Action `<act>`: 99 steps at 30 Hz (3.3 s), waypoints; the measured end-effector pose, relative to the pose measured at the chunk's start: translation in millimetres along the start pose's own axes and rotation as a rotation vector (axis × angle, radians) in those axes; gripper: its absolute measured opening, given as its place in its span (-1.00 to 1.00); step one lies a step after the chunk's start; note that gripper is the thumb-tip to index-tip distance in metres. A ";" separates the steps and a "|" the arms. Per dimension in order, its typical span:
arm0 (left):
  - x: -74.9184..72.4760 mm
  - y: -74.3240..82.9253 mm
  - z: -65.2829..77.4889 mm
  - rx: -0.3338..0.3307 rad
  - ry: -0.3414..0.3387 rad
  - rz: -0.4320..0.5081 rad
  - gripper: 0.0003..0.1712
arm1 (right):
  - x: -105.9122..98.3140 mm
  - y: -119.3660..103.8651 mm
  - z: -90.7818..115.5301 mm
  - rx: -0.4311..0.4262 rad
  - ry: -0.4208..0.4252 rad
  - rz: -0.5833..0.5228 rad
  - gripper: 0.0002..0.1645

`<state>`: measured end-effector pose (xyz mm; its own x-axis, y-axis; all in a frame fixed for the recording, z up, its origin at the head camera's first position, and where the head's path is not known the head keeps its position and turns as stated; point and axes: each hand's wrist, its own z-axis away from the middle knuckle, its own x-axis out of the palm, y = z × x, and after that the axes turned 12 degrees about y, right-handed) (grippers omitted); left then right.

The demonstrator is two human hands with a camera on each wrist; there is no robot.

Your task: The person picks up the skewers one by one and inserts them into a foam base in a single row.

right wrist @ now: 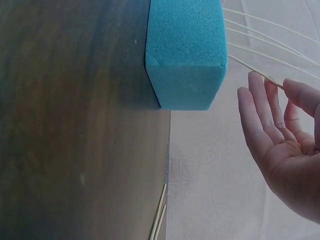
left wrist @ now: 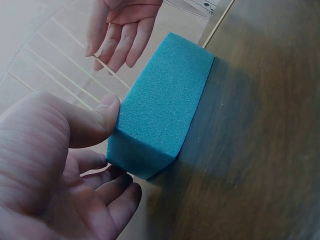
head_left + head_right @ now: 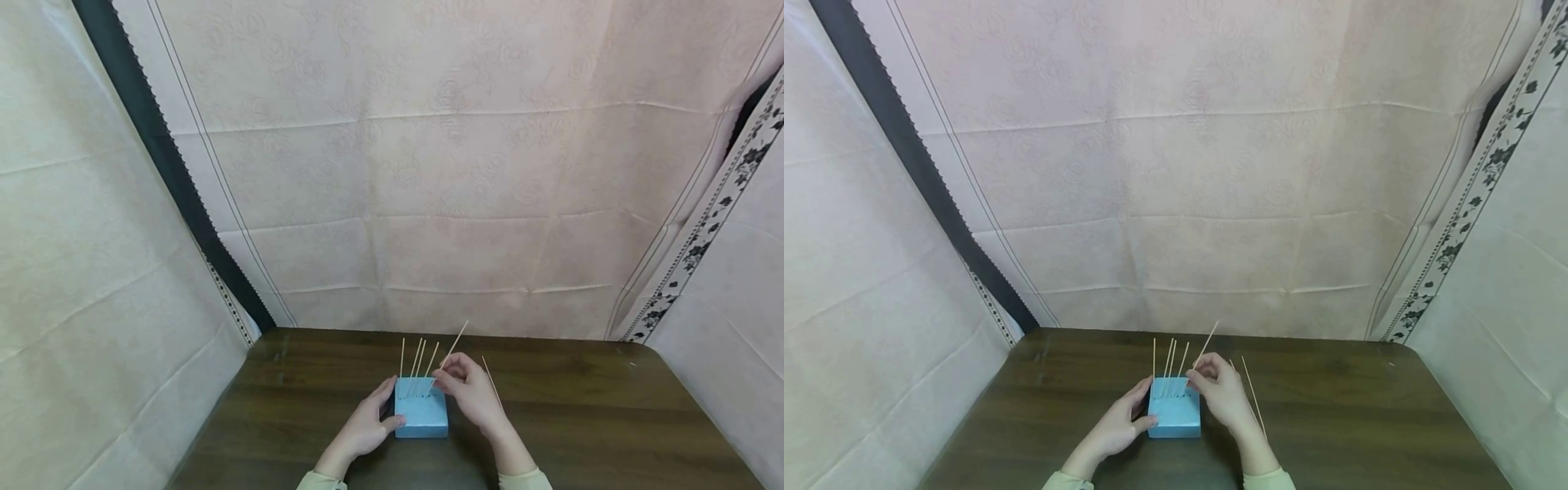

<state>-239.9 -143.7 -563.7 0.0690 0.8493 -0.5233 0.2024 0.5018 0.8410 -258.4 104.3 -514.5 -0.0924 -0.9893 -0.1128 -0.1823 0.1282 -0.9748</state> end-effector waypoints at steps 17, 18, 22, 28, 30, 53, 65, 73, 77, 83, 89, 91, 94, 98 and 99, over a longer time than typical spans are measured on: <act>-0.8 -1.1 0.7 -0.005 -0.004 0.003 -0.04 | 3.0 1.2 1.4 -0.020 0.001 0.044 -0.81; -0.8 -1.6 0.7 -0.006 -0.005 0.004 -0.04 | 3.2 1.3 1.5 -0.023 0.002 0.048 -0.81; -1.1 -2.8 0.4 -0.010 -0.006 0.016 -0.04 | 3.6 1.8 1.2 -0.032 0.005 0.060 -0.81; -1.1 -1.9 1.2 -0.008 -0.007 0.027 -0.04 | 4.7 3.0 1.0 -0.048 0.005 0.104 -0.84; -0.9 -2.1 1.3 -0.009 -0.008 0.028 -0.04 | 5.1 3.5 1.0 -0.054 0.002 0.120 -0.84; -2.8 0.3 -2.3 0.001 -0.012 0.034 -0.04 | 5.4 -1.1 -2.0 -0.078 0.050 0.064 -0.80; -3.3 -1.8 -4.7 -0.004 -0.011 0.067 -0.03 | 11.8 -0.2 -0.8 -0.152 0.037 0.219 -0.94; -2.4 -1.3 -2.8 -0.002 -0.009 0.067 -0.04 | 12.4 2.6 0.0 -0.150 0.028 0.228 -0.94; -2.4 -0.8 -1.4 -0.007 -0.012 0.053 -0.03 | 13.0 5.5 0.5 -0.140 0.019 0.230 -0.94; -1.5 -0.8 -1.0 -0.014 -0.012 0.032 -0.04 | 13.1 8.0 1.0 -0.133 0.005 0.216 -0.91; -1.4 0.8 -0.2 -0.012 -0.009 0.037 -0.04 | 13.2 8.8 2.3 -0.090 -0.024 0.150 -0.85; -1.4 0.9 -0.1 -0.010 -0.009 0.034 -0.04 | 13.1 9.1 2.7 -0.077 -0.033 0.130 -0.84; -1.1 0.6 0.0 -0.006 -0.007 0.033 -0.04 | 13.1 9.5 2.9 -0.068 -0.038 0.120 -0.85; -0.6 0.3 -0.1 -0.002 -0.008 0.037 -0.04 | 12.9 10.4 3.0 -0.068 -0.039 0.125 -0.85; -0.5 0.3 -0.1 0.000 -0.009 0.039 -0.04 | 12.8 10.6 3.2 -0.067 -0.039 0.127 -0.85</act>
<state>-239.9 -143.9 -563.2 0.0856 0.8668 -0.4912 0.1992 0.4682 0.8609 -258.4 92.8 -526.9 -0.0806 -0.9667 -0.2427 -0.2365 0.2551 -0.9376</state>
